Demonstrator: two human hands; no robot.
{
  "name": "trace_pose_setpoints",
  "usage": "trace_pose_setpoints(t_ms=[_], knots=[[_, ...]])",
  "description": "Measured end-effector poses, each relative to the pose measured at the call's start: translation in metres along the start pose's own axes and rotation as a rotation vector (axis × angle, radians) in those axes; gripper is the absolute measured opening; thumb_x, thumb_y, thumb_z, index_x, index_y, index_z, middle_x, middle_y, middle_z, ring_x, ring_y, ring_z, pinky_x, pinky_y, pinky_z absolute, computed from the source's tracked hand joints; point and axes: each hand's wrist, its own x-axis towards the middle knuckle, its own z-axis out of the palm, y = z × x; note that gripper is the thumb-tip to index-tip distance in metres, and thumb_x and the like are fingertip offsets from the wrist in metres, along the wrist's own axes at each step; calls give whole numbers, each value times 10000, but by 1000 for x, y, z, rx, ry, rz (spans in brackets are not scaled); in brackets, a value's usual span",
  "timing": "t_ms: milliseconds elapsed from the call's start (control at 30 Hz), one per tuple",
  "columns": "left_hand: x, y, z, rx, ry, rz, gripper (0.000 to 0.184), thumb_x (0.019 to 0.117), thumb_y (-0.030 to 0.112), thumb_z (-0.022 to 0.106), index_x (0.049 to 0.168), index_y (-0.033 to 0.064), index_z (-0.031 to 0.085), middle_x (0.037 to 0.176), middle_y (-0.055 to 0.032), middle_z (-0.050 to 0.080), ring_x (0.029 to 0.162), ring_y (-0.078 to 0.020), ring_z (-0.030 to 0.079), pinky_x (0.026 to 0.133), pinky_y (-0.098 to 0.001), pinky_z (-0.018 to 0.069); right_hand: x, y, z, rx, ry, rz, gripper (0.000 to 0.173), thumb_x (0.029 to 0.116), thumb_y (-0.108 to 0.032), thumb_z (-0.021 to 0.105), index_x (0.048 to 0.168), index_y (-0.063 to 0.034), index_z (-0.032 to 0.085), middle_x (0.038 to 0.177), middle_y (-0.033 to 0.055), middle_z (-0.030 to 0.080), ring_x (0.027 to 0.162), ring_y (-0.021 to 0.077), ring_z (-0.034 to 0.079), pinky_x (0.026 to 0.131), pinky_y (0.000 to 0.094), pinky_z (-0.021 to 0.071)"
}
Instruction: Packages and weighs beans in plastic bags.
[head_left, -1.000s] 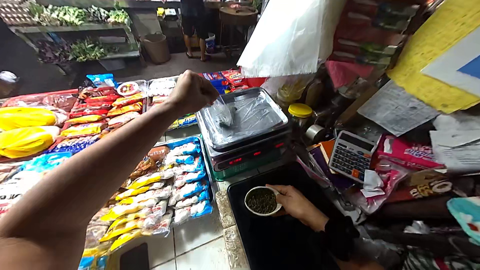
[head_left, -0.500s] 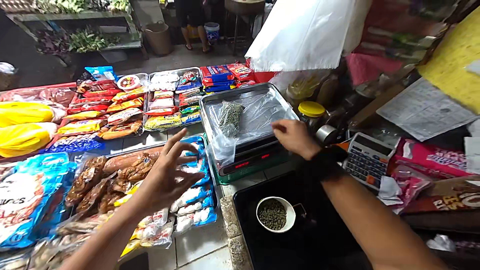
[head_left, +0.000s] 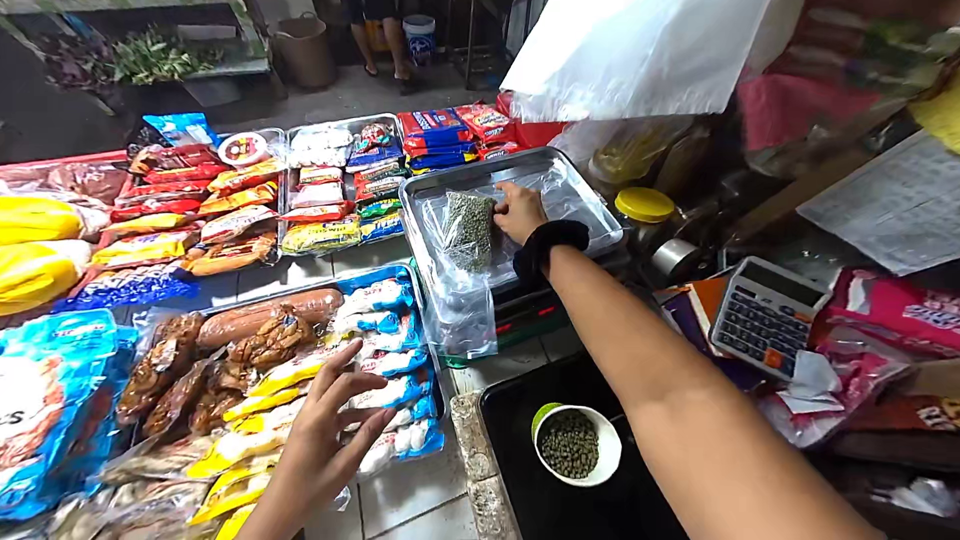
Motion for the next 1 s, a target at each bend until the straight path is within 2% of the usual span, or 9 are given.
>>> trace_pose_setpoints(t_ms=[133,200,367,567,700,800,900,933,1000], knots=[[14,8,15,-25,-38,107,228,938,257,727,1094,93,698,1533,-166,436,1195,-186,663,843,-305,650,7,-5,6,4,17,-26,647,887,49,669,1502,-1,473,1154,228,716,1124,398,670,1022,535,498],[18,12,21,-2,-59,161,198,941,258,732,1085,124,710,1535,-158,443,1233,-209,644,893,-323,639,9,-9,6,-56,-5,-51,649,886,80,644,1504,-14,468,1133,241,707,1102,427,669,991,564,512],[24,22,31,101,-102,299,165,955,273,718,1118,248,715,1561,-140,430,1404,-242,499,1081,-356,533,7,-12,-2,-150,-111,-100,665,887,119,611,1509,-38,436,1128,260,698,1072,462,673,954,596,518],[25,21,35,85,-75,329,145,953,268,726,1096,244,727,1551,-117,458,1398,-252,510,1094,-368,529,5,7,-15,1,-104,-135,608,876,123,640,1453,-4,493,1082,204,742,1022,377,712,962,528,527],[24,23,40,71,-119,326,89,949,220,725,1033,234,748,1563,-151,424,1400,-248,511,1030,-349,579,1,-1,-9,-212,-152,-183,615,919,95,615,1500,-45,467,1143,257,709,1058,460,688,955,602,521],[22,26,44,131,-158,327,139,966,254,706,1093,272,760,1595,-176,376,1438,-252,464,1031,-336,569,-8,-10,-3,-378,-136,-153,609,976,86,526,1551,-62,391,1097,321,679,1060,513,670,942,615,515],[22,29,46,171,-170,330,216,975,266,697,1184,298,743,1615,-194,337,1462,-270,430,1061,-345,547,-16,-14,-9,-399,-124,-117,662,988,85,492,1595,-50,264,1064,326,677,1035,518,675,933,609,518],[21,31,46,167,-174,324,235,974,258,699,1202,295,739,1617,-199,332,1464,-275,426,1068,-347,543,-20,-13,-13,-356,-98,-130,667,985,78,490,1595,-36,247,1048,322,680,1014,517,679,920,616,520],[21,34,43,158,-169,327,268,973,248,703,1237,285,729,1611,-211,333,1456,-280,437,1066,-347,545,-34,-10,-23,-217,59,-256,615,964,52,520,1543,23,313,963,280,695,899,473,704,838,601,550]])
